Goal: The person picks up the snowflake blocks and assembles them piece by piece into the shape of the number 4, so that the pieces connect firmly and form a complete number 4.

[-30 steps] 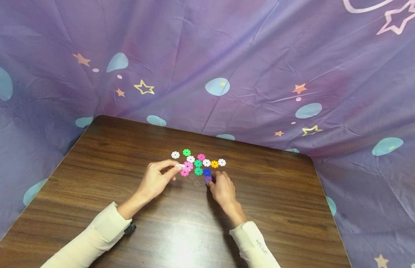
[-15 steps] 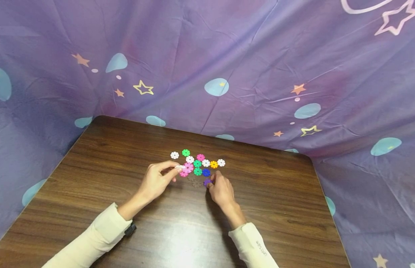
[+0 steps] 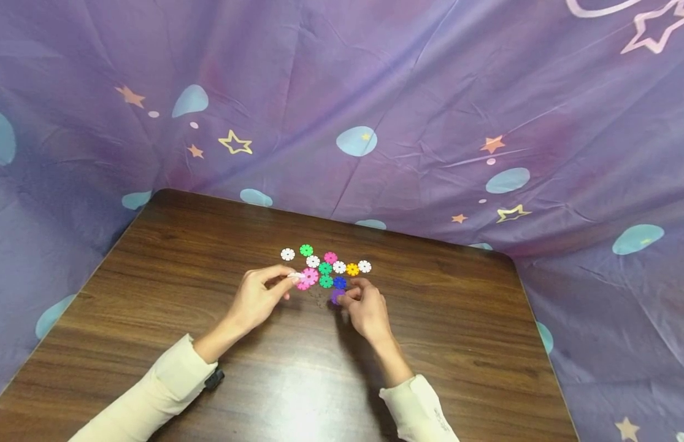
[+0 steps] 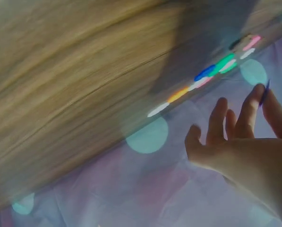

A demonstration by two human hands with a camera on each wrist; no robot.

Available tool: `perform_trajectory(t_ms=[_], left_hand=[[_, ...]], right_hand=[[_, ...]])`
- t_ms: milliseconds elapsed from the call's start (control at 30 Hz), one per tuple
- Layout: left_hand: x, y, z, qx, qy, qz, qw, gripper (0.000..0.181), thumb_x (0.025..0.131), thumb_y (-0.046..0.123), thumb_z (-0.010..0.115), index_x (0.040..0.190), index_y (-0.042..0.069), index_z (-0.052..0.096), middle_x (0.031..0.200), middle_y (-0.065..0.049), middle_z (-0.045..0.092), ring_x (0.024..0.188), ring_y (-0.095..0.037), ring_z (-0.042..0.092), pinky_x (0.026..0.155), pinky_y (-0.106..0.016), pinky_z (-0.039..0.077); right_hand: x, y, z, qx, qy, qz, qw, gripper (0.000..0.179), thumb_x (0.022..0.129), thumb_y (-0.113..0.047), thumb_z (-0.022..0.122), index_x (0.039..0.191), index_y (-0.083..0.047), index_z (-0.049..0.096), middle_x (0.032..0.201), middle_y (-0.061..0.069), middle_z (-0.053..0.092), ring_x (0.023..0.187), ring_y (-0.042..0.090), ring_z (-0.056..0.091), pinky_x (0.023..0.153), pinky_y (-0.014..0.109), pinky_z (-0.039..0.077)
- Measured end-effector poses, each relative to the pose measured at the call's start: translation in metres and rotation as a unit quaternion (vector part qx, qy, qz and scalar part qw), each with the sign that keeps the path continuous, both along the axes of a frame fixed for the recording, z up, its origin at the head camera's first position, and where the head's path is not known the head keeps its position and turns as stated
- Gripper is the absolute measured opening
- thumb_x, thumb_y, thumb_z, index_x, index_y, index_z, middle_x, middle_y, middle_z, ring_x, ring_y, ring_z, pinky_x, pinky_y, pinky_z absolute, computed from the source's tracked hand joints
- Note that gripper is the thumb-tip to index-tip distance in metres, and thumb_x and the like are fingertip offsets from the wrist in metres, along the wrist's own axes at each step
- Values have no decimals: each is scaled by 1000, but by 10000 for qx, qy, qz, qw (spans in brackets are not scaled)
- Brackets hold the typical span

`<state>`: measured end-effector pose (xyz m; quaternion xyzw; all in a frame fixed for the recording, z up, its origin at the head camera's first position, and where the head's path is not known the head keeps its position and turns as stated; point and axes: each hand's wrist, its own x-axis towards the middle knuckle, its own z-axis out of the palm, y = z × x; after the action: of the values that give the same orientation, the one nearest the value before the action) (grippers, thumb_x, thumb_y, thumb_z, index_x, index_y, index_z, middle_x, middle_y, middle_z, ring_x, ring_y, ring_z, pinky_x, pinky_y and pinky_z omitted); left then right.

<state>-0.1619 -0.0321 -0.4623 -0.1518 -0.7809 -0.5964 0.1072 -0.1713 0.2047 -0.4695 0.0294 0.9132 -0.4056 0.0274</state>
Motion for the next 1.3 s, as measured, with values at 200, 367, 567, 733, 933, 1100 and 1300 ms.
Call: perform_trajectory(t_ms=[200, 367, 567, 733, 933, 1100, 1300], left_hand=[[0, 1, 0, -64, 40, 12, 10000, 10, 95, 13, 74, 102, 6, 78, 75, -5, 74, 62, -29, 68, 49, -22, 47], [1, 2, 1, -117, 45, 21, 9999, 9, 95, 14, 75, 100, 8, 79, 72, -3, 72, 61, -27, 67, 49, -22, 46], [1, 2, 0, -89, 32, 5, 10000, 10, 94, 14, 75, 100, 7, 78, 72, -4, 72, 62, -32, 68, 49, -21, 46], [2, 2, 0, -133, 55, 3, 9999, 10, 95, 13, 74, 102, 7, 78, 73, -4, 73, 62, -34, 69, 48, -22, 47], [2, 2, 1, -138, 58, -27, 9999, 11, 95, 12, 73, 103, 6, 78, 76, -6, 75, 63, -34, 69, 49, -23, 49], [2, 1, 1, -141, 129, 23, 9998, 10, 95, 10, 73, 102, 5, 78, 76, -5, 74, 58, -18, 64, 48, -23, 48], [3, 1, 3, -160, 64, 19, 9998, 9, 95, 10, 73, 102, 7, 77, 74, -3, 72, 57, -4, 59, 47, -23, 47]], right_hand=[[4, -5, 8, -561, 84, -154, 9983, 41, 91, -12, 75, 128, 1, 65, 91, 11, 78, 87, 16, 68, 91, 36, 51], [7, -8, 16, -1142, 67, -352, 9928, 35, 90, -10, 75, 123, 1, 68, 88, 10, 77, 81, 9, 63, 81, 25, 50], [13, -12, 24, -1658, 307, -312, 9852, 19, 93, -5, 73, 111, 2, 71, 88, 18, 76, 77, 19, 76, 67, 20, 55], [18, -18, 31, -2000, 539, -207, 9781, 17, 96, -4, 68, 112, 1, 69, 96, 26, 74, 70, 24, 78, 72, 30, 64], [22, -25, 38, -2050, 1068, -93, 9729, 15, 96, -2, 69, 111, 0, 70, 99, 26, 73, 67, 20, 74, 73, 38, 65], [24, -29, 39, -1961, 1495, -1, 9691, 13, 95, -4, 71, 108, -3, 72, 92, 21, 75, 64, 17, 71, 67, 30, 64], [26, -32, 40, -1980, 1708, 60, 9652, 10, 95, -6, 72, 105, -3, 73, 90, 21, 76, 63, 16, 70, 64, 26, 62]])
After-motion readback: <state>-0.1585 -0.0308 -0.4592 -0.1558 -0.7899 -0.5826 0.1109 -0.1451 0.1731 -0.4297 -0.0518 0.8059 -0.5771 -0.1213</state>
